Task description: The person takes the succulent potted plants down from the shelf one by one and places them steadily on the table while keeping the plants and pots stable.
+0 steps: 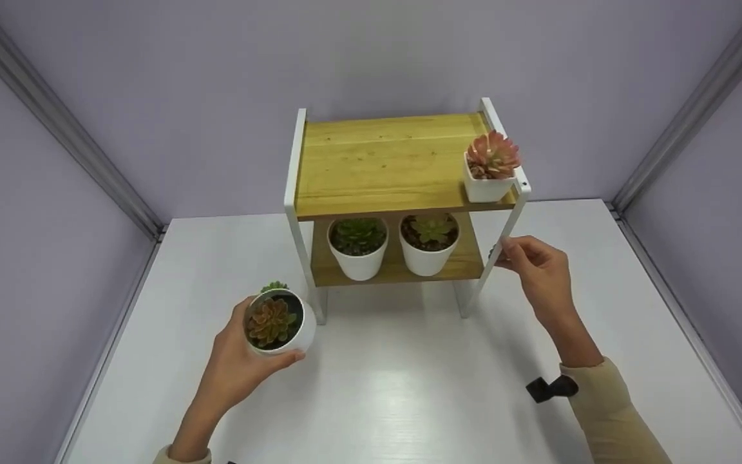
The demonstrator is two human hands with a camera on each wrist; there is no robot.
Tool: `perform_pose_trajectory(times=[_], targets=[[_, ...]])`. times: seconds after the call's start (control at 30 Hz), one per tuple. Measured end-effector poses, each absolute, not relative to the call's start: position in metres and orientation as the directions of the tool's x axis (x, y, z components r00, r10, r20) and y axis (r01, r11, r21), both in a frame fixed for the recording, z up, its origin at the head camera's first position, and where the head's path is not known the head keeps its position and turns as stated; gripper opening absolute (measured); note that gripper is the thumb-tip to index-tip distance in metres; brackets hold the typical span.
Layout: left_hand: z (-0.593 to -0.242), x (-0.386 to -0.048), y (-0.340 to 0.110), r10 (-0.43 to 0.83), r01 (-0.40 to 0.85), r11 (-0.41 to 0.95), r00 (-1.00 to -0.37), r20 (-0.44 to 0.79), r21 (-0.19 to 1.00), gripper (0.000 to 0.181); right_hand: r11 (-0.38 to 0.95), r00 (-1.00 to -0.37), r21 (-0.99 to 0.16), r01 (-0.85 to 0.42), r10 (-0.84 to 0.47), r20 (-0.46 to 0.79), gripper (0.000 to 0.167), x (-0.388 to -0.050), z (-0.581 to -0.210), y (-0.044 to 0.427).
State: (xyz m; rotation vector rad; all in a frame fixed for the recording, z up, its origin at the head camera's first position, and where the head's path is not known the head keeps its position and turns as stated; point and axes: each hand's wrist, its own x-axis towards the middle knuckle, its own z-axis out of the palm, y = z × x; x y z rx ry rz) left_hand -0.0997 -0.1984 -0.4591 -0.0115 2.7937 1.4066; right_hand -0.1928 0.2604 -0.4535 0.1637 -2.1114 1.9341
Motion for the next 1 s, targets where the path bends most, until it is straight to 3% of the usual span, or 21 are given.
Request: perform_pose_trajectory(times=[0.43, 1.0], targets=[[-0.475, -0.099, -0.207, -0.060, -0.098, 0.641, -0.995, -0.077, 0.762, 0.126, 0.080, -0.956, -0.960, -0.267, 0.106, 0.275, 0.028, -0.192, -0.454, 0.261], [-0.498, -0.102, -0.211, -0.104, -0.148, 0.632, -0.989, -0.105, 0.761, 0.129, 0.089, -0.960, -0.963, -0.255, 0.095, 0.263, 0.035, -0.193, -0.454, 0.262]])
